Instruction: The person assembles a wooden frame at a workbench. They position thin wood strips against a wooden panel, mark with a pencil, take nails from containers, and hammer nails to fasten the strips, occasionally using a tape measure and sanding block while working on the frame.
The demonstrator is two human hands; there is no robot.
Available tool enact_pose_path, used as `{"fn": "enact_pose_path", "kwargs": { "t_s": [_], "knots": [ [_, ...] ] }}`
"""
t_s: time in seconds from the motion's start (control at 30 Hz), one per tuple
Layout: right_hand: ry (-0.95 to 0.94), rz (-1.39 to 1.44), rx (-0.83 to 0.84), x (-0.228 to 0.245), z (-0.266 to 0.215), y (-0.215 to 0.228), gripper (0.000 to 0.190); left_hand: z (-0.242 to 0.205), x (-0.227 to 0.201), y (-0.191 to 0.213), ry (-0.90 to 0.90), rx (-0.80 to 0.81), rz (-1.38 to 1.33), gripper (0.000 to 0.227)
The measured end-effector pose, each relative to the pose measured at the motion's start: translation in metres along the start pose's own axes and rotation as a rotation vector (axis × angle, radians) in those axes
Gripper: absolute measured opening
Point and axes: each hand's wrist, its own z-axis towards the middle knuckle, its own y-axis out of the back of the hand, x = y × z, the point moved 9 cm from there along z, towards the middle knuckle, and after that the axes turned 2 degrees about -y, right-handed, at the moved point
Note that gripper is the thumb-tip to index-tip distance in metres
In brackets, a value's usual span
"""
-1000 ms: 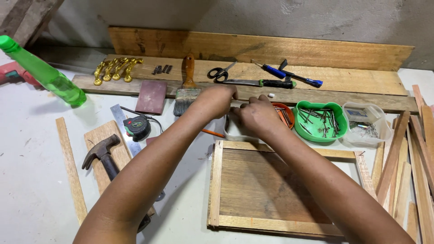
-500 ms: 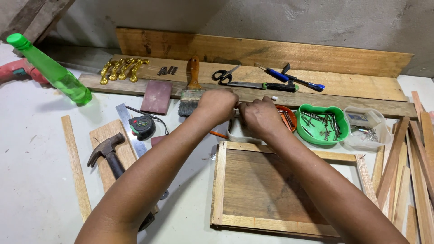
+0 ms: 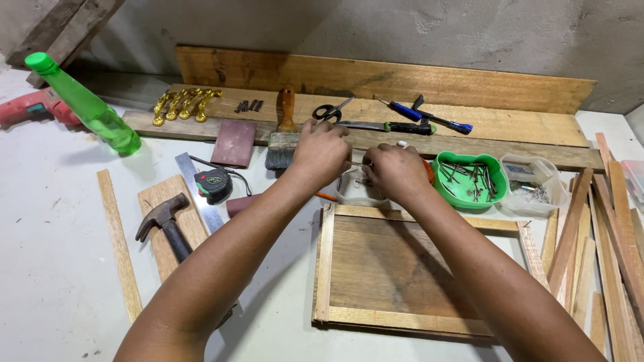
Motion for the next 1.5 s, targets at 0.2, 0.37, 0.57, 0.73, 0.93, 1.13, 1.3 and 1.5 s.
{"fn": "enact_pose_path", "kwargs": {
  "t_s": [0.2,0.37,0.57,0.73,0.93,1.13,1.3,1.5],
  "knots": [
    [0.001,0.19,-0.005,-0.002,-0.001,0.0,0.024,0.004,0.004,-0.005,0.035,0.03,-0.039,0.011],
    [0.007,0.306,-0.056,-0.005,-0.004,0.007,0.022,0.001,0.008,-0.001,0.044,-0.007,-0.116,0.01],
    [-0.017,0.608,-0.125,-0.007,-0.021,0.019,0.018,-0.019,0.003,0.021,0.022,-0.105,-0.198,0.017],
    [-0.085,0.936,-0.102,0.008,-0.054,0.02,0.017,-0.068,-0.013,0.048,-0.024,-0.228,-0.315,0.019],
    [-0.062,1.301,-0.079,0.052,-0.109,0.036,0.016,-0.135,-0.037,0.067,-0.023,-0.267,-0.364,0.019],
    [-0.023,1.01,-0.088,0.092,-0.169,0.052,0.018,-0.19,-0.051,0.039,-0.124,-0.094,-0.47,0.02],
    [-0.059,0.785,0.082,0.117,-0.199,0.036,0.018,-0.229,-0.057,0.029,-0.224,0.012,-0.456,0.026],
    [-0.01,0.839,0.103,0.131,-0.204,0.029,0.019,-0.243,-0.066,0.029,-0.23,-0.035,-0.422,0.029]
  ]
}}
